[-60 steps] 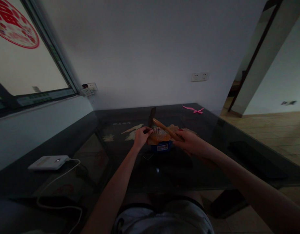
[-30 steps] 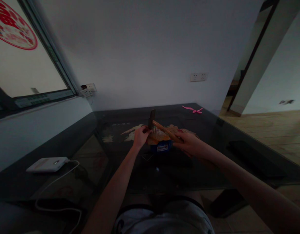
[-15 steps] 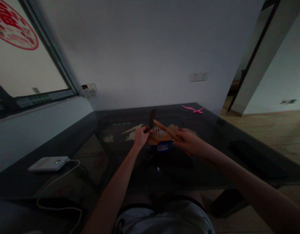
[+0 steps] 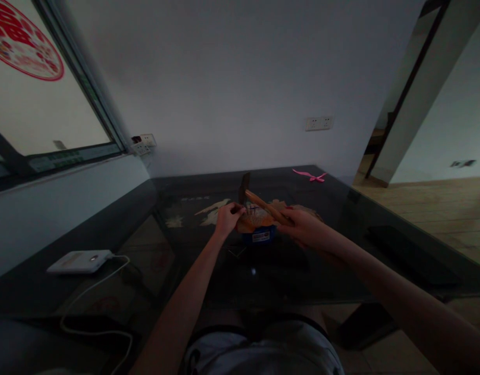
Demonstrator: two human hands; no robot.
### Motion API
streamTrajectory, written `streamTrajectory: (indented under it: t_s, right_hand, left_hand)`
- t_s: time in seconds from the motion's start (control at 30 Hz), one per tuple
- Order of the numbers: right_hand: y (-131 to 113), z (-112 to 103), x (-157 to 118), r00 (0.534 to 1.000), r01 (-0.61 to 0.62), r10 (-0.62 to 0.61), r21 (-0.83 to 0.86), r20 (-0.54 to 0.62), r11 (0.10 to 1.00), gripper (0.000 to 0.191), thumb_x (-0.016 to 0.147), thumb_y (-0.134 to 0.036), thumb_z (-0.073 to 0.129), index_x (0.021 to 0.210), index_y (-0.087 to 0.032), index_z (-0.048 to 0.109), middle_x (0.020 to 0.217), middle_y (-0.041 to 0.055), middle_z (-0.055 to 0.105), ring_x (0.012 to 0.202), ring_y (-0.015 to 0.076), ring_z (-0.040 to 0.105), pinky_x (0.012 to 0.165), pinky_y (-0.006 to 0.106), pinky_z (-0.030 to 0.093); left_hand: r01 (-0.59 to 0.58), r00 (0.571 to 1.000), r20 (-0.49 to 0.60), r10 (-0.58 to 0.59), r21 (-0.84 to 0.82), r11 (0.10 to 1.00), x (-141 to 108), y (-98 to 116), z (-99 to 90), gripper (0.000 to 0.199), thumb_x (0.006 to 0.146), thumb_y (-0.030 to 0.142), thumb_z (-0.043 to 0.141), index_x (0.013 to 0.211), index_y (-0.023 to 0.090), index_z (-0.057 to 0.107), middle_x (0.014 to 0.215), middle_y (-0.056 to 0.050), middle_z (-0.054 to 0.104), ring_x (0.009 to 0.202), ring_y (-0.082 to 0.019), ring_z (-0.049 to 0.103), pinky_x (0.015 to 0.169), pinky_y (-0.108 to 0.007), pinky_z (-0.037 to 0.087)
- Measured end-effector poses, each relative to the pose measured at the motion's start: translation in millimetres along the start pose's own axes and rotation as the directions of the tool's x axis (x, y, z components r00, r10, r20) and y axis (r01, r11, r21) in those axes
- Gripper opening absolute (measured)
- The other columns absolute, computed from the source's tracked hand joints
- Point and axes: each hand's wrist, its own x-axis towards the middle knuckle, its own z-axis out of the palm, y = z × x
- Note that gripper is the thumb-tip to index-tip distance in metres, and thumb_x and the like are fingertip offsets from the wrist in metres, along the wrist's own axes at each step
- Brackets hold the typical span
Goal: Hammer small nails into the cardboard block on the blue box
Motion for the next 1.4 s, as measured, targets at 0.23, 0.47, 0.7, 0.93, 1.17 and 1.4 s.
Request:
streamTrajectory:
  t_s: [0.23, 0.47, 0.7, 0.93, 1.17, 1.4]
  right_hand:
    - [2, 2, -1, 0.999, 0.003, -0.003, 0.009, 0.032, 1.0, 0.009, 0.082, -0.022, 0.049, 0.082, -0.013, 0.053, 0.051, -0.004, 0.049, 0.039, 0.008, 0.045, 0.042, 0.021, 0.031]
    - [3, 0, 0, 0.997, 0.051, -0.051, -0.003, -0.052, 0.999, 0.014, 0.081, -0.026, 0.05, 0.08, -0.014, 0.056, 0.059, -0.0015, 0.054, 0.041, 0.009, 0.048, 0.042, 0.021, 0.032]
    - [2, 2, 0, 0.999, 0.002, -0.003, 0.027, 0.041, 1.0, 0.009, 0.081, -0.023, 0.05, 0.077, -0.015, 0.05, 0.058, -0.0025, 0.051, 0.039, 0.0077, 0.048, 0.038, 0.019, 0.033]
    - [1, -2, -3, 0.999, 0.031, -0.032, 0.154, 0.002, 0.988, 0.014, 0.082, -0.029, 0.049, 0.082, -0.015, 0.052, 0.055, -0.005, 0.046, 0.036, 0.007, 0.047, 0.034, 0.017, 0.033]
    - [13, 9, -11, 0.998, 0.026, -0.01, 0.254, -0.063, 0.967, 0.021, 0.082, -0.028, 0.05, 0.095, -0.013, 0.053, 0.062, -0.0036, 0.048, 0.038, 0.0064, 0.046, 0.034, 0.018, 0.033]
    - [31, 17, -23, 0.996, 0.013, 0.031, 0.491, -0.082, 0.871, 0.034, 0.082, -0.033, 0.05, 0.109, -0.013, 0.05, 0.054, -0.0075, 0.045, 0.035, 0.0062, 0.042, 0.032, 0.017, 0.032]
  left_hand:
    - [-0.001, 1.0, 0.002, 0.001, 0.028, 1.0, -1, -3, 0.2, 0.016, 0.074, 0.029, 0.062, 0.072, 0.014, 0.065, 0.068, -0.004, 0.067, 0.065, -0.016, 0.061, 0.062, -0.027, 0.046]
    - [-0.007, 1.0, 0.016, 0.008, -0.062, 0.998, -2, -2, 1.4, 0.016, 0.074, 0.029, 0.06, 0.071, 0.014, 0.064, 0.069, -0.004, 0.067, 0.064, -0.015, 0.061, 0.063, -0.026, 0.047]
    - [-0.011, 1.0, 0.01, 0.011, 0.017, 1.0, -4, 0, -0.8, 0.016, 0.073, 0.029, 0.061, 0.07, 0.014, 0.064, 0.066, -0.003, 0.066, 0.061, -0.015, 0.059, 0.06, -0.026, 0.045]
    - [-0.002, 1.0, -0.007, 0.002, -0.029, 1.0, -3, -1, 0.7, 0.012, 0.072, 0.026, 0.062, 0.072, 0.015, 0.065, 0.071, -0.004, 0.068, 0.066, -0.016, 0.062, 0.065, -0.027, 0.048]
    - [-0.021, 0.999, 0.035, 0.023, -0.038, 0.999, -3, 5, -4.1, 0.014, 0.074, 0.024, 0.061, 0.082, 0.015, 0.066, 0.075, -0.004, 0.069, 0.069, -0.016, 0.063, 0.067, -0.027, 0.05]
    - [-0.043, 0.993, 0.104, 0.053, -0.094, 0.995, 0, 7, -5.0, 0.018, 0.074, 0.023, 0.061, 0.089, 0.015, 0.065, 0.086, -0.006, 0.069, 0.077, -0.016, 0.065, 0.074, -0.029, 0.052]
